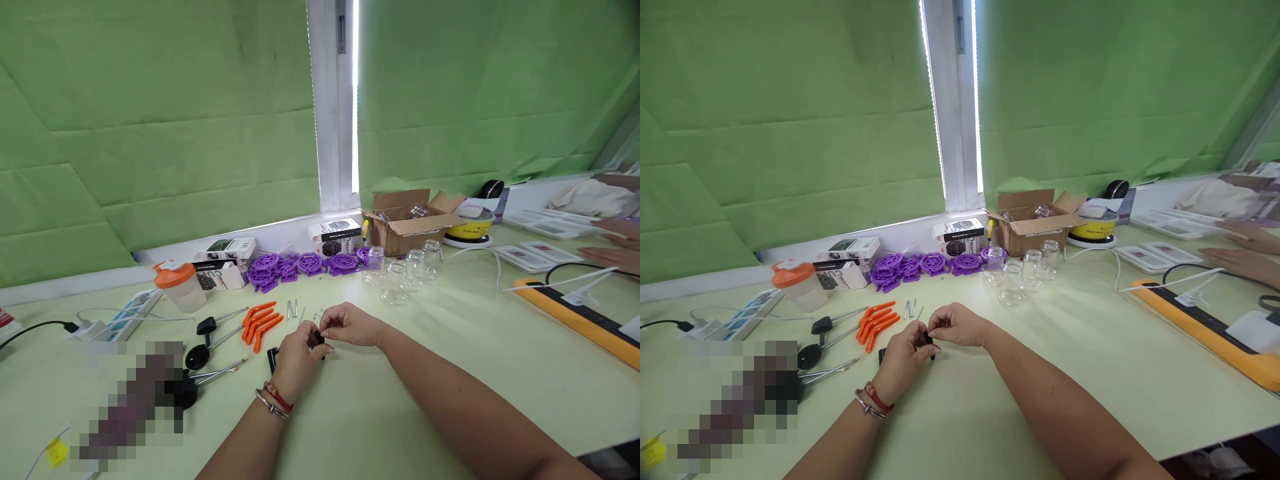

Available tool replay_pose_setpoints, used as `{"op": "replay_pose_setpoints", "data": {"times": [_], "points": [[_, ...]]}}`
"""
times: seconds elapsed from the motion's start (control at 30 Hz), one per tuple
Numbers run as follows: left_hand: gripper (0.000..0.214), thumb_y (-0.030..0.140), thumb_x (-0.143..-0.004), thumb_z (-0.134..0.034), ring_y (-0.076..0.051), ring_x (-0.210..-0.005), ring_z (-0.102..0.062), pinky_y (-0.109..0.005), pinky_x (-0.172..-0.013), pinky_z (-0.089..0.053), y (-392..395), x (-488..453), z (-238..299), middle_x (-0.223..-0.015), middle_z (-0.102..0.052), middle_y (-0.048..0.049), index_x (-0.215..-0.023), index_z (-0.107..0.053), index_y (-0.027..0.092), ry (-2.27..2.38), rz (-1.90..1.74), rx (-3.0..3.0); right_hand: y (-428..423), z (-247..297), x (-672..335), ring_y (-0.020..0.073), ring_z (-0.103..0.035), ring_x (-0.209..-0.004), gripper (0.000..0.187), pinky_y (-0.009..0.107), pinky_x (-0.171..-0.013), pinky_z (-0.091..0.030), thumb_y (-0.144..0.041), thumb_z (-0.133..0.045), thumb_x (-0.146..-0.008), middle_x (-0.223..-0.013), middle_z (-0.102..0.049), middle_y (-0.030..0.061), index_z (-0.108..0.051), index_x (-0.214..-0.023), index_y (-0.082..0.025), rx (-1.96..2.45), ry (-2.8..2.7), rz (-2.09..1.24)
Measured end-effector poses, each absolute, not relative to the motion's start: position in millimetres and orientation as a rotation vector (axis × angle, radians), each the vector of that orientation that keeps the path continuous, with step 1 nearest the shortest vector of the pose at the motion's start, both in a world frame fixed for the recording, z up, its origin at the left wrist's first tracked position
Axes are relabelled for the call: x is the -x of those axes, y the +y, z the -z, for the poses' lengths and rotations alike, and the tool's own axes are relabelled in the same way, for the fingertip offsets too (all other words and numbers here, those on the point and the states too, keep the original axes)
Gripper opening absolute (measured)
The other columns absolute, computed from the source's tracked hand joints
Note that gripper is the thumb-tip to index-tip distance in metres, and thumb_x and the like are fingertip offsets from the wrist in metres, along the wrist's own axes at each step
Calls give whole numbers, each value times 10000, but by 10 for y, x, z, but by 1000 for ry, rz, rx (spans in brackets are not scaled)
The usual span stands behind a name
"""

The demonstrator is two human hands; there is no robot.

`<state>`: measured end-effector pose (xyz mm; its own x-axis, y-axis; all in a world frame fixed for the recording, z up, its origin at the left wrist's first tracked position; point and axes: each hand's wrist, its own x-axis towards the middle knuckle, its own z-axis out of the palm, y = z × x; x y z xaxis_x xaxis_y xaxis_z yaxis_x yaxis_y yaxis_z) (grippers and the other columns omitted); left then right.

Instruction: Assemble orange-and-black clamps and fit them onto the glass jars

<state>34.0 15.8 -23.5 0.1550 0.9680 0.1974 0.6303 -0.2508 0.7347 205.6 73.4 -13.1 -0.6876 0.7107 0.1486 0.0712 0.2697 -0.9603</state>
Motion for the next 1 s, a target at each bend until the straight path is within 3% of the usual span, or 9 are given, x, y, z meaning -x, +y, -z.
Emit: {"op": "replay_pose_setpoints", "data": {"times": [0.8, 1.0], "points": [[202, 317, -677, -656, -152, -629, -564, -242, -575, -375, 149, -366, 205, -669, -627, 19, -782, -516, 216, 1517, -913, -1913, 707, 126, -2038, 107, -530, -667, 117, 242, -657, -434, -246, -650, -694, -715, -608, -1, -632, -754, -148, 714, -1920, -1502], [213, 323, -663, -662, -151, -620, -565, -245, -579, -383, 161, -340, 221, -652, -626, 22, -775, -515, 218, 1510, -916, -1903, 735, 132, -2035, 108, -518, -666, 168, 249, -663, -429, -295, -606, -750, -741, -613, 11, -647, -817, -146, 739, -1937, -1452]]}}
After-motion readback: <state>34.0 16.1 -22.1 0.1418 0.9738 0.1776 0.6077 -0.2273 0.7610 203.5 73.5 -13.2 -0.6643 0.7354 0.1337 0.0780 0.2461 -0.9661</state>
